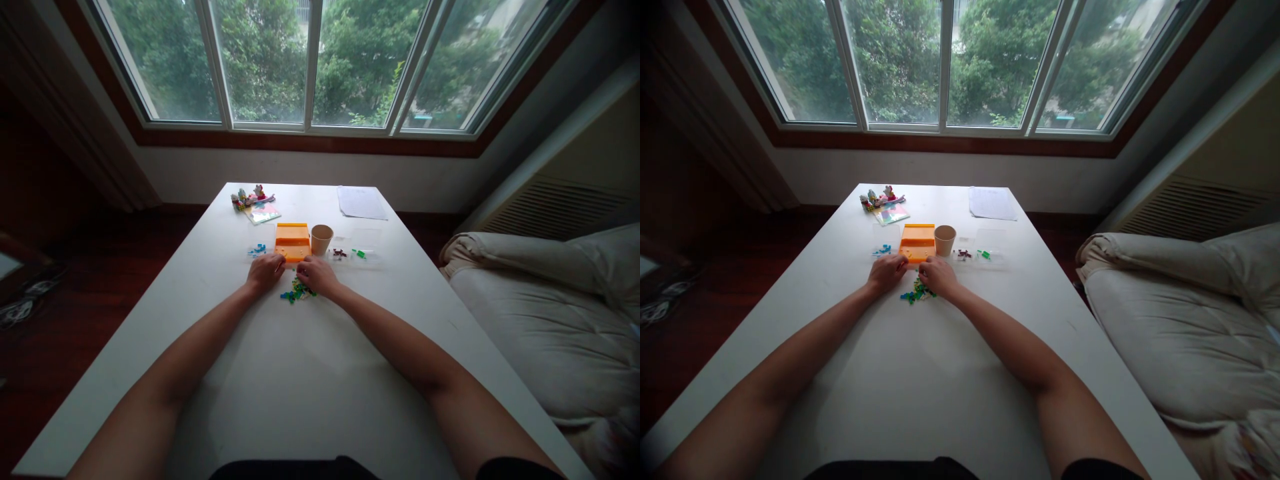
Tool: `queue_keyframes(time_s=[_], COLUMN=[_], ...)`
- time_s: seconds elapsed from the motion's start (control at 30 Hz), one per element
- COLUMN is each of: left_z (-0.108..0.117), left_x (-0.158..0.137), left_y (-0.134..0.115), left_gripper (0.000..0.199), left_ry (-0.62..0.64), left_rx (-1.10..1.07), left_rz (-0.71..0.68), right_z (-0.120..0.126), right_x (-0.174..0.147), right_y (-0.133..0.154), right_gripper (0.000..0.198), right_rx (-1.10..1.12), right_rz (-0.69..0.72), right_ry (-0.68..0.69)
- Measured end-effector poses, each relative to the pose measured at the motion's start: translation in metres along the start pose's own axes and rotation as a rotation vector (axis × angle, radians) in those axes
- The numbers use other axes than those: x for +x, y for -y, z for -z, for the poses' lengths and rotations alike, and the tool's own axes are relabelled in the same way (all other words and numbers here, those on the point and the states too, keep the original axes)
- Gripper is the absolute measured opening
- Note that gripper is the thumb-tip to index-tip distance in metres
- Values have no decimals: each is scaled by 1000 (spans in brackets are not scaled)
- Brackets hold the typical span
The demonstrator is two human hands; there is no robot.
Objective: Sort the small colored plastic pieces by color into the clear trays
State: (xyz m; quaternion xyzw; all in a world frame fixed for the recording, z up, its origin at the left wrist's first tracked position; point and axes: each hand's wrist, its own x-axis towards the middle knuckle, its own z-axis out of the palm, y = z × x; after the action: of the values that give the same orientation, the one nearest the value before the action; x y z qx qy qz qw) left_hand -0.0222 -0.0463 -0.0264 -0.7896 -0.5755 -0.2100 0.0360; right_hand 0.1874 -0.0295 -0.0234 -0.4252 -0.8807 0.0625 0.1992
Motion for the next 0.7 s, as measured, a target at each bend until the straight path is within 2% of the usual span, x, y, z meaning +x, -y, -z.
queue_keyframes(time_s=[0.33, 0.7], left_z=[-1, 6], left_x=[-7, -10], left_y=[0, -2], left_gripper=[19, 23], left_ry=[72, 127], left_rx=[-111, -218], left_rz=[-57, -84], right_z=[7, 5], right_x=[-4, -14], right_y=[8, 6], right_gripper=[15, 13], right_rx=[-19, 13], right_rz=[-88, -53], right_ry=[75, 14])
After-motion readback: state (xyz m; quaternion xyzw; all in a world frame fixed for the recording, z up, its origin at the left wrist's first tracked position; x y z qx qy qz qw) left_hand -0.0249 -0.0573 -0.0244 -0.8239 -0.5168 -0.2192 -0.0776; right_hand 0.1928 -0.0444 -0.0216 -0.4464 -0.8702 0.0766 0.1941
